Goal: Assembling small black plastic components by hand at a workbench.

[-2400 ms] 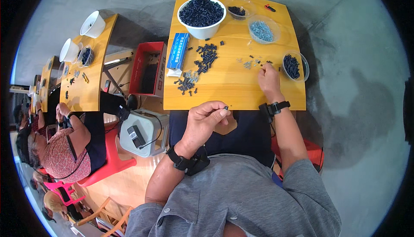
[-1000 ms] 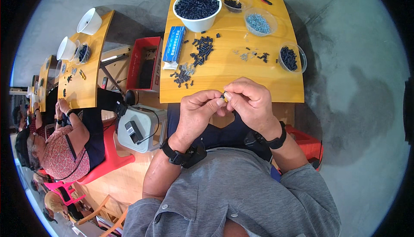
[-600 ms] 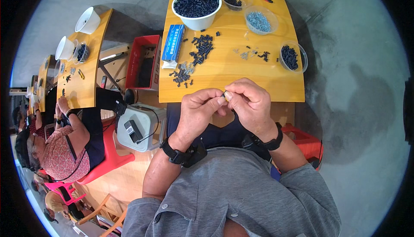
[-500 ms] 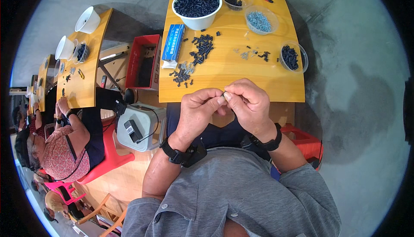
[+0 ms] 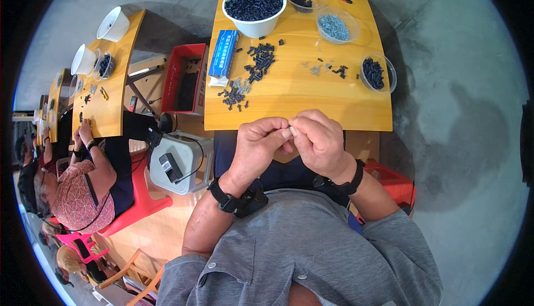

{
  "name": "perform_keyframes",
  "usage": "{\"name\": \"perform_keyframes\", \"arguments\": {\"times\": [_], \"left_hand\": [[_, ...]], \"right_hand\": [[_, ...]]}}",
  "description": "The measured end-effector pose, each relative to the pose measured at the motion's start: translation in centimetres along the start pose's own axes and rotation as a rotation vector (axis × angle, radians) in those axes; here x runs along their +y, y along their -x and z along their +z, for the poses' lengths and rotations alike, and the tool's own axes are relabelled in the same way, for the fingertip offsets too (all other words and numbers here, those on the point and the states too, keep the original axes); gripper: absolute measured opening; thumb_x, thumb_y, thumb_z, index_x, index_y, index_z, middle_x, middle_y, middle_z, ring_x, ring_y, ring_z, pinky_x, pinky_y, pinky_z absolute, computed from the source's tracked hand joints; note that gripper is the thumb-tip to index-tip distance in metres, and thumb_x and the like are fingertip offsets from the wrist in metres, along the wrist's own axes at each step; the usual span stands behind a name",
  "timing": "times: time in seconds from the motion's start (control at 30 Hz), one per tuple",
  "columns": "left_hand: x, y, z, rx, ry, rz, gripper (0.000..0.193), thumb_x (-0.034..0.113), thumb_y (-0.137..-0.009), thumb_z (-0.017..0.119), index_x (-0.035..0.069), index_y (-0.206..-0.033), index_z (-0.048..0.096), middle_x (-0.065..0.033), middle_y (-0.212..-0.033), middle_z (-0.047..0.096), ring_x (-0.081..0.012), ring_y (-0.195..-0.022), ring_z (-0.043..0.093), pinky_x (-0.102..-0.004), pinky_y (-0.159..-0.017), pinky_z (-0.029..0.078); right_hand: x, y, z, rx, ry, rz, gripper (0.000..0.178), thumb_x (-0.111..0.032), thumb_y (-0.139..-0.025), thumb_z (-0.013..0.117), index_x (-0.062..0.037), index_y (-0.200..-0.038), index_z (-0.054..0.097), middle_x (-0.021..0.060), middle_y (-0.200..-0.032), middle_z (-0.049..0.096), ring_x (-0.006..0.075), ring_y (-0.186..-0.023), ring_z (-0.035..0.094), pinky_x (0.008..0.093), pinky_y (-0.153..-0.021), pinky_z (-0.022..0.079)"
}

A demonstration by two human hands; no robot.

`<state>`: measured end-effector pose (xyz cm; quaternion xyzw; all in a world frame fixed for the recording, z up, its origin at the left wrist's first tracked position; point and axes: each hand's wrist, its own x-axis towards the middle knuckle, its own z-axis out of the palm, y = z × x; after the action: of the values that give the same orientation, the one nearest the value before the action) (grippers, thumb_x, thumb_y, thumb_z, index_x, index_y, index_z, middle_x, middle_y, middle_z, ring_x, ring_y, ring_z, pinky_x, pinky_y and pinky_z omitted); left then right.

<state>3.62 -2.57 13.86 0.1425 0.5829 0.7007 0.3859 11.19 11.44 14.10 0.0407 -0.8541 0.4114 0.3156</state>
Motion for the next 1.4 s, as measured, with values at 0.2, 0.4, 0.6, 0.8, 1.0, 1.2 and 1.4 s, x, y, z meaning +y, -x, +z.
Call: {"name": "perform_keyframes", "arguments": {"times": [0.2, 0.4, 0.6, 0.8, 1.0, 1.2, 1.4], "left_hand": [[-0.6, 0.1, 0.1, 0.008, 0.005, -0.047, 0.009, 0.003, -0.089, 0.059, -0.002, -0.092, 0.066, -0.0032, -0.073, 0.064, -0.0078, -0.061, 0.059, -0.0202, -0.058, 0.049], [-0.1, 0.2, -0.1, -0.046, 0.026, -0.055, 0.010, 0.003, -0.089, 0.058, -0.001, -0.094, 0.066, -0.0037, -0.076, 0.065, -0.0080, -0.063, 0.059, -0.0208, -0.059, 0.050], [-0.1, 0.4, -0.1, -0.052, 0.151, -0.045, 0.010, 0.000, -0.089, 0.057, 0.000, -0.096, 0.065, -0.0071, -0.080, 0.067, -0.0114, -0.063, 0.060, -0.0234, -0.058, 0.050], [-0.2, 0.3, -0.4, -0.016, 0.149, -0.012, 0.010, -0.001, -0.088, 0.058, 0.000, -0.097, 0.064, -0.0098, -0.082, 0.068, -0.0127, -0.061, 0.061, -0.0248, -0.058, 0.051], [-0.2, 0.2, -0.5, -0.012, 0.129, -0.011, 0.010, -0.001, -0.088, 0.058, 0.000, -0.096, 0.064, -0.0099, -0.083, 0.068, -0.0126, -0.061, 0.061, -0.0249, -0.057, 0.051], [0.5, -0.1, -0.6, -0.024, 0.063, -0.022, 0.009, 0.001, -0.088, 0.060, -0.002, -0.094, 0.065, -0.0071, -0.081, 0.068, -0.0087, -0.061, 0.059, -0.0213, -0.056, 0.049], [0.6, -0.4, -0.7, -0.011, 0.024, -0.005, 0.009, 0.002, -0.088, 0.060, -0.002, -0.094, 0.066, -0.0055, -0.082, 0.068, -0.0058, -0.062, 0.058, -0.0179, -0.056, 0.046]], "right_hand": [[0.3, 0.4, 0.1, -0.012, 0.000, -0.010, 0.009, 0.001, -0.079, 0.060, 0.0002, -0.088, 0.060, 0.0134, -0.078, 0.060, 0.0284, -0.064, 0.060, 0.0357, -0.056, 0.048], [0.5, -0.2, -0.9, -0.074, -0.165, 0.060, 0.007, 0.001, -0.082, 0.059, 0.0003, -0.088, 0.061, 0.0125, -0.078, 0.059, 0.0254, -0.065, 0.060, 0.0319, -0.058, 0.048], [0.8, 0.0, -0.9, -0.120, -0.511, 0.301, 0.007, 0.001, -0.086, 0.058, 0.0016, -0.092, 0.061, 0.0079, -0.081, 0.058, 0.0155, -0.068, 0.059, 0.0260, -0.061, 0.047], [1.0, -0.3, -0.9, -0.165, -0.604, 0.353, 0.009, 0.001, -0.089, 0.055, 0.0021, -0.095, 0.062, 0.0067, -0.083, 0.058, 0.0129, -0.074, 0.059, 0.0237, -0.065, 0.047], [1.0, -0.5, -0.9, -0.187, -0.566, 0.401, 0.008, 0.000, -0.088, 0.056, 0.0023, -0.094, 0.062, 0.0066, -0.082, 0.058, 0.0127, -0.074, 0.058, 0.0241, -0.065, 0.047], [1.3, -0.7, -1.0, -0.204, -0.480, 0.355, 0.007, -0.001, -0.088, 0.057, 0.0017, -0.092, 0.062, 0.0063, -0.079, 0.058, 0.0122, -0.071, 0.057, 0.0247, -0.064, 0.046], [0.8, -1.3, -1.0, -0.207, -0.541, 0.487, 0.007, -0.003, -0.088, 0.058, 0.0017, -0.091, 0.063, 0.0052, -0.077, 0.059, 0.0100, -0.067, 0.056, 0.0234, -0.061, 0.045]]}}
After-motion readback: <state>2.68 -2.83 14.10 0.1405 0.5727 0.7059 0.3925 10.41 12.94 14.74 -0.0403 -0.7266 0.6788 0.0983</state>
